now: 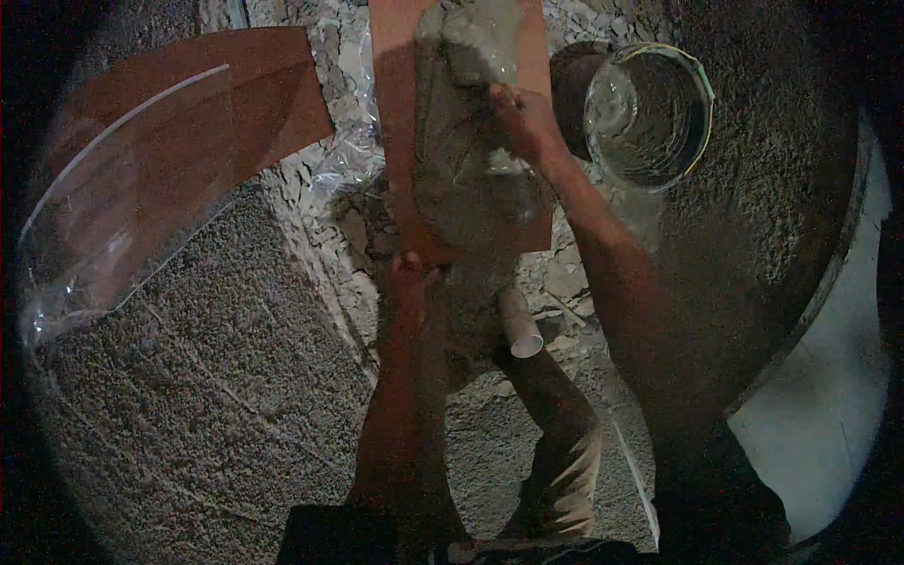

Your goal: The person scoops mortar from a bucket and spreads it onto a tile using a trowel. The person then takes dry powder from a bowl, spreads it over the mortar by hand, and picks up the tile.

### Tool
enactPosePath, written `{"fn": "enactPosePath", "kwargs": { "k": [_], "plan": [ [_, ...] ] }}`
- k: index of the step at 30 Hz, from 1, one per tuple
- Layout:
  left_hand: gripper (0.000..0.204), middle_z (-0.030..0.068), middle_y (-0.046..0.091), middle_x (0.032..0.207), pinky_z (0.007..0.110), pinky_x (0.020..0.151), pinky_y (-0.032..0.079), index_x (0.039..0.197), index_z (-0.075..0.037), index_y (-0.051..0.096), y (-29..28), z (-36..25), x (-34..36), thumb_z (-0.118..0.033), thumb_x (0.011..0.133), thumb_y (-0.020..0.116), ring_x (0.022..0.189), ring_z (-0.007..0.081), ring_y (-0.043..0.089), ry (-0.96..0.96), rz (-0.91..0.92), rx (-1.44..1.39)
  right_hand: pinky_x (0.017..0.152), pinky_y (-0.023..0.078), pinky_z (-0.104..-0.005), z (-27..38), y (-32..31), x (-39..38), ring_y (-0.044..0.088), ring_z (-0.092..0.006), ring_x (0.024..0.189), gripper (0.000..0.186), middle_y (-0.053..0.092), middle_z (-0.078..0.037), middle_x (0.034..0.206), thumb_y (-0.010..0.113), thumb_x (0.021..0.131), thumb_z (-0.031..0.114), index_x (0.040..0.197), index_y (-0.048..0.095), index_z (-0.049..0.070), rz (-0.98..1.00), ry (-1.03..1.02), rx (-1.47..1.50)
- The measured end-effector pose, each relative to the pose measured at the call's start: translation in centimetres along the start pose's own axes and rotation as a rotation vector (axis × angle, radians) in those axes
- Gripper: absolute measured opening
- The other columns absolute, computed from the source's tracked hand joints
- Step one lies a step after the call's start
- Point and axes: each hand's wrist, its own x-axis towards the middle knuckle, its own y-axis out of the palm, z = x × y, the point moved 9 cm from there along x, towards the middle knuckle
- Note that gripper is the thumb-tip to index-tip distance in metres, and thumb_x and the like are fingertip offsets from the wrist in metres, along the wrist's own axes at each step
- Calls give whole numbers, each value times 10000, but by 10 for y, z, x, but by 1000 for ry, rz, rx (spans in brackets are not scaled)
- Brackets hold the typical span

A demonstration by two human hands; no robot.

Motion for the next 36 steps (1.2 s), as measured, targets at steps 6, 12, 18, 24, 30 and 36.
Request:
{"fn": "enactPosePath", "kwargs": {
  "k": [6,12,18,24,30,36],
  "plan": [
    [738,168,514,1391,484,947,591,1488,-74,446,-18,46,29,-468,946,754,1188,335,629,51,-151,14,576,500,-368,8,3,44,603,-181,634,520,611,-68,725,533,1056,498,928,679,16,108,-146,244],
    [766,176,492,1421,469,939,590,1511,-67,415,-53,65,42,-486,956,735,1181,339,623,46,-139,41,547,496,-382,48,-16,18,624,-219,626,486,660,-115,798,490,1078,419,903,665,1,-20,377,448],
    [749,164,516,1370,454,916,581,1487,-62,433,-20,49,29,-503,957,727,1129,317,621,99,-120,58,600,527,-443,36,-21,79,649,-254,615,476,655,-109,720,500,1069,410,878,678,11,84,113,-22],
    [734,152,540,1319,438,893,571,1463,-57,451,-36,44,19,-519,958,718,1076,294,618,125,-139,79,661,539,-488,52,16,84,671,-332,644,499,652,-178,694,536,1041,402,875,661,-51,56,-84,44],
    [722,140,564,1268,422,870,561,1439,-52,469,1,41,31,-536,960,710,1024,271,616,152,-85,48,719,541,-515,73,-2,101,707,-403,726,515,715,-254,790,556,1022,428,922,705,-54,-100,-321,-351],
    [711,127,588,1217,407,847,552,1414,-47,487,8,41,32,-552,961,701,971,248,614,171,-74,46,744,564,-490,68,-23,97,705,-376,739,385,711,-199,800,551,1035,328,877,696,8,-52,-393,-1083]
  ]
}}
